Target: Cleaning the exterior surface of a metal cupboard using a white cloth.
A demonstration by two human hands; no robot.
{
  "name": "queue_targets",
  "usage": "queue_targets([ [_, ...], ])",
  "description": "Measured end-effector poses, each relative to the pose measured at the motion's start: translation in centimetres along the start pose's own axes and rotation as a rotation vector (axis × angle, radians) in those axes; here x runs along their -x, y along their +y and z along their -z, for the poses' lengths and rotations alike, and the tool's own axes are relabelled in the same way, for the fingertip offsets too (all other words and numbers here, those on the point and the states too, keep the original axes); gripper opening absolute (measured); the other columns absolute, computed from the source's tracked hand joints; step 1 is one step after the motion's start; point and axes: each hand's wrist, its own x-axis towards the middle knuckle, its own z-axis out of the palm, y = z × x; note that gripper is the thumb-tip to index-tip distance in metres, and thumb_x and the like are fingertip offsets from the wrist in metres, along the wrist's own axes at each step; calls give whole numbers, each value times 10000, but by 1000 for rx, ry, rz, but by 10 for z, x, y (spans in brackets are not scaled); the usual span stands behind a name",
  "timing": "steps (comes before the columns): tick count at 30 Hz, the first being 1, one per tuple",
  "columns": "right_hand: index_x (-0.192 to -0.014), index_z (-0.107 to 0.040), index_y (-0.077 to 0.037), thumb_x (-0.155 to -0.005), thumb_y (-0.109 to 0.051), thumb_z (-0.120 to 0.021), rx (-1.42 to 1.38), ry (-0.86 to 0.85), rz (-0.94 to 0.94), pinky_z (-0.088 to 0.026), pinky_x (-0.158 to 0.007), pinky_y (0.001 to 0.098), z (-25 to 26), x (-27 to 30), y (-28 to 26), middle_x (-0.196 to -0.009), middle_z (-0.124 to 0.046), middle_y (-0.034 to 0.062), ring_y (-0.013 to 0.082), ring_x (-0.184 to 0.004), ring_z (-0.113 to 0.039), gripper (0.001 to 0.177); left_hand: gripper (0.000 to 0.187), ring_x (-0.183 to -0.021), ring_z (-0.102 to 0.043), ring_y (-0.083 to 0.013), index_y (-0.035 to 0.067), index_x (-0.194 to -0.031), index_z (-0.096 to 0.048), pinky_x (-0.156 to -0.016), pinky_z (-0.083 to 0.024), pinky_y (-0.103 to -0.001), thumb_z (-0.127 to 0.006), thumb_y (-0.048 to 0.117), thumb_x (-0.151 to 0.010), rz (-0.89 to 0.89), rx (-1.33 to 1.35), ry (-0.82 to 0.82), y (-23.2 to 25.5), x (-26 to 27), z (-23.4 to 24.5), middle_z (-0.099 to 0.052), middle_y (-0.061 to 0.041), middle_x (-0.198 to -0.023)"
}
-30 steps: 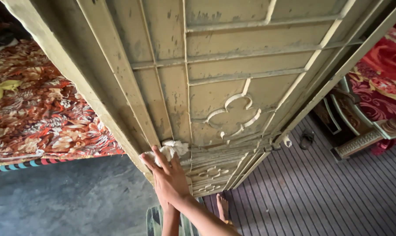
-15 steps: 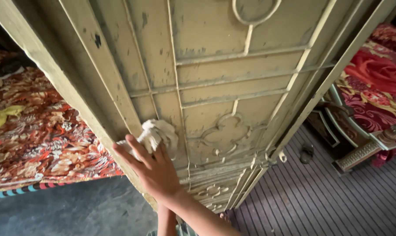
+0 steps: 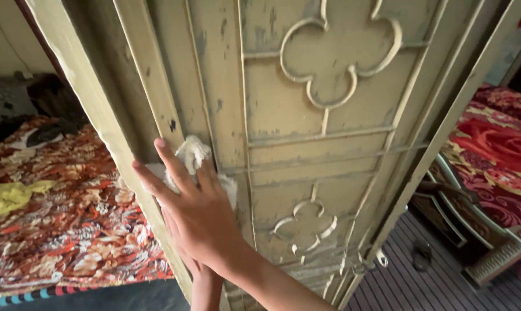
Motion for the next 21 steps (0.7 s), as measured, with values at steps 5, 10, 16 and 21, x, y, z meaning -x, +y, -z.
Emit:
queue_targets([
  [5, -1652, -272, -292, -1001, -166, -623, -57, 22, 63, -378, -1263, 621, 13, -37, 5, -1766, -200, 98, 528, -1361, -528, 750, 724, -1528, -341, -422, 19, -1566, -373, -1266, -288, -505, -649, 282, -951, -412, -631, -27, 65, -29, -3, -404, -250, -1602],
  [10, -1656, -242, -326, -1010, -151, -603, 130, -12, 79, -371, -1240, 621, 23, -82, 12, -1780, -95, 64, 543, -1415, -478, 760, 746, -1571, -215, -465, 10, -1550, -400, -1265, -253, -541, -667, 321, -926, -648, -663, -89, 93, -62, -12, -302, -270, -1648],
  [16, -1645, -262, -292, -979, -161, -628, 130, 135, 152, -401, -1223, 621, 33, -132, 26, -1767, -99, 82, 572, -1405, -471, 770, 720, -1582, -219, -446, 8, -1572, -392, -1291, -202, -555, -627, 306, -960, -682, -672, -35, 131, -108, -40, -298, -261, -1669],
  [21, -1641, -299, -282, -995, -166, -671, 190, 312, 251, -419, -1252, 617, 30, -175, 41, -1748, -123, 61, 523, -1421, -491, 755, 694, -1597, -176, -414, 40, -1584, -397, -1305, -135, -574, -585, 325, -980, -748, -749, 14, 149, -143, -56, -290, -226, -1684],
])
